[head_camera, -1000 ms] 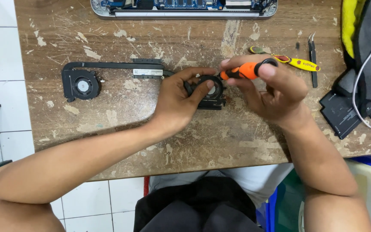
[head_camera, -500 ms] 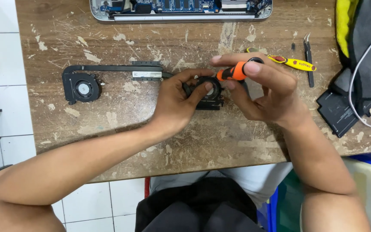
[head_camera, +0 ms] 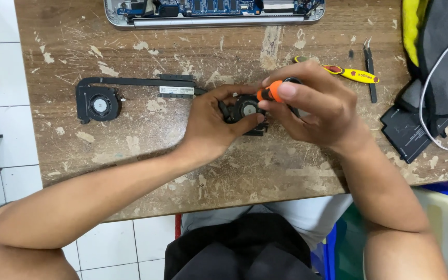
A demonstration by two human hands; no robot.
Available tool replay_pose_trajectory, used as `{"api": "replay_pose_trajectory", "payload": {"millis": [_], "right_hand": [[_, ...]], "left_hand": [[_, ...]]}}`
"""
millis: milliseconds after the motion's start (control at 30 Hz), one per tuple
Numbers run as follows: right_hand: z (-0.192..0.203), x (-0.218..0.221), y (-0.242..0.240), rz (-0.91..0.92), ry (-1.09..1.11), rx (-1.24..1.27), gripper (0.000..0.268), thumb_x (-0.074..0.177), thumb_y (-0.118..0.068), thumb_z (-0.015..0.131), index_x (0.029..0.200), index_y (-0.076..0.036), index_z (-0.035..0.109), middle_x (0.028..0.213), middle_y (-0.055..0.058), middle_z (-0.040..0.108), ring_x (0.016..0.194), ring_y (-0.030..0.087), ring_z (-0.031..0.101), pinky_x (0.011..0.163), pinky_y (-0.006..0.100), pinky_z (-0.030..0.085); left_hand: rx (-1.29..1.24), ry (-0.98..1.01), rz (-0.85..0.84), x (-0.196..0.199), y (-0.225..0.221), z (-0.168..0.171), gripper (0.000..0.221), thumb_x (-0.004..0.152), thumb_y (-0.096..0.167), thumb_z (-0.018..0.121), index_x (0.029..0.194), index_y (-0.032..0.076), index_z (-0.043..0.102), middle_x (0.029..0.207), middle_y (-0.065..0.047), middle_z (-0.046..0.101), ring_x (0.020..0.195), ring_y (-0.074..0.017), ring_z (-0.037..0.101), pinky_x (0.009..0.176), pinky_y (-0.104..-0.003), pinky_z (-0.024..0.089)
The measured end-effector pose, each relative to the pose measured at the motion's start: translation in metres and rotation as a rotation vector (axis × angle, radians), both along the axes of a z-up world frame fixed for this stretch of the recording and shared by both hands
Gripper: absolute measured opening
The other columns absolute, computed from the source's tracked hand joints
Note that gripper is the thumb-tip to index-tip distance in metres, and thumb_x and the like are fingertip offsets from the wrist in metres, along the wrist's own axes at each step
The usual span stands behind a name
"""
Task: Unscrewing the fan assembly from a laptop motherboard on a repair bench.
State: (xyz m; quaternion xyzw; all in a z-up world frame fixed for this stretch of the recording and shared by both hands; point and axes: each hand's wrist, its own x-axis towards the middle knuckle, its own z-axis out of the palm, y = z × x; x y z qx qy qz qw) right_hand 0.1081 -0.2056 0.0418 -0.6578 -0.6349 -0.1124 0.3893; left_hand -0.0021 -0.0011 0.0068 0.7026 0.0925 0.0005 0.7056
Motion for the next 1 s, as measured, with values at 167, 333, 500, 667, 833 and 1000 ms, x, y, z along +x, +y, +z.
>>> {"api": "replay_pose_trajectory", "payload": {"millis": [167, 333, 500, 667, 833, 1000], "right_hand": [[0.005, 0.002, -0.001, 0.080, 0.093, -0.030, 0.065, 0.117, 0.018, 0.067, 0.164, -0.016, 0.037, 0.140, 0.035, 0.071, 0.122, 0.043, 0.081, 0.098, 0.042, 0.070], [-0.022, 0.003, -0.011, -0.115, -0.048, 0.014, 0.069, 0.115, 0.006, 0.094, 0.161, -0.016, 0.048, 0.113, 0.024, 0.067, 0.094, 0.035, 0.069, 0.078, 0.044, 0.058], [0.017, 0.002, 0.002, 0.084, 0.130, -0.039, 0.060, 0.119, 0.010, 0.068, 0.162, -0.014, 0.033, 0.150, 0.037, 0.063, 0.140, 0.051, 0.072, 0.114, 0.051, 0.068], [-0.015, 0.004, -0.012, -0.057, 0.076, -0.013, 0.071, 0.113, 0.006, 0.088, 0.163, -0.016, 0.042, 0.125, 0.026, 0.071, 0.105, 0.036, 0.072, 0.088, 0.042, 0.062], [-0.004, -0.001, -0.005, -0.188, -0.058, -0.032, 0.056, 0.107, -0.007, 0.103, 0.142, -0.007, 0.059, 0.107, 0.018, 0.064, 0.086, 0.032, 0.059, 0.074, 0.043, 0.055], [0.004, -0.004, -0.004, -0.018, 0.105, -0.049, 0.073, 0.117, 0.013, 0.081, 0.166, -0.017, 0.036, 0.133, 0.029, 0.075, 0.118, 0.038, 0.082, 0.096, 0.042, 0.069]], "left_hand": [[0.043, 0.032, 0.013, 0.001, 0.000, -0.002, 0.044, 0.083, 0.014, 0.095, 0.124, 0.016, 0.079, 0.108, 0.002, 0.084, 0.088, -0.0091, 0.070, 0.079, -0.023, 0.058], [0.010, -0.045, -0.010, 0.000, -0.001, -0.003, 0.050, 0.084, 0.014, 0.093, 0.130, 0.012, 0.075, 0.122, -0.004, 0.084, 0.097, -0.0113, 0.078, 0.085, -0.025, 0.067], [-0.049, -0.014, -0.039, -0.001, -0.001, -0.002, 0.053, 0.087, 0.007, 0.091, 0.136, 0.010, 0.072, 0.090, -0.004, 0.081, 0.074, -0.0105, 0.073, 0.070, -0.022, 0.063], [0.010, -0.011, -0.034, 0.000, -0.002, -0.004, 0.055, 0.088, 0.010, 0.093, 0.139, 0.011, 0.072, 0.085, 0.000, 0.076, 0.069, -0.0093, 0.065, 0.066, -0.023, 0.054], [-0.086, -0.031, -0.015, 0.001, -0.005, -0.010, 0.056, 0.087, 0.004, 0.092, 0.138, 0.008, 0.070, 0.100, -0.005, 0.085, 0.085, -0.0090, 0.074, 0.078, -0.023, 0.062], [-0.115, -0.032, -0.009, 0.002, -0.003, -0.008, 0.053, 0.087, 0.003, 0.090, 0.136, 0.009, 0.070, 0.114, -0.010, 0.085, 0.102, -0.0188, 0.083, 0.095, -0.029, 0.070]]}}
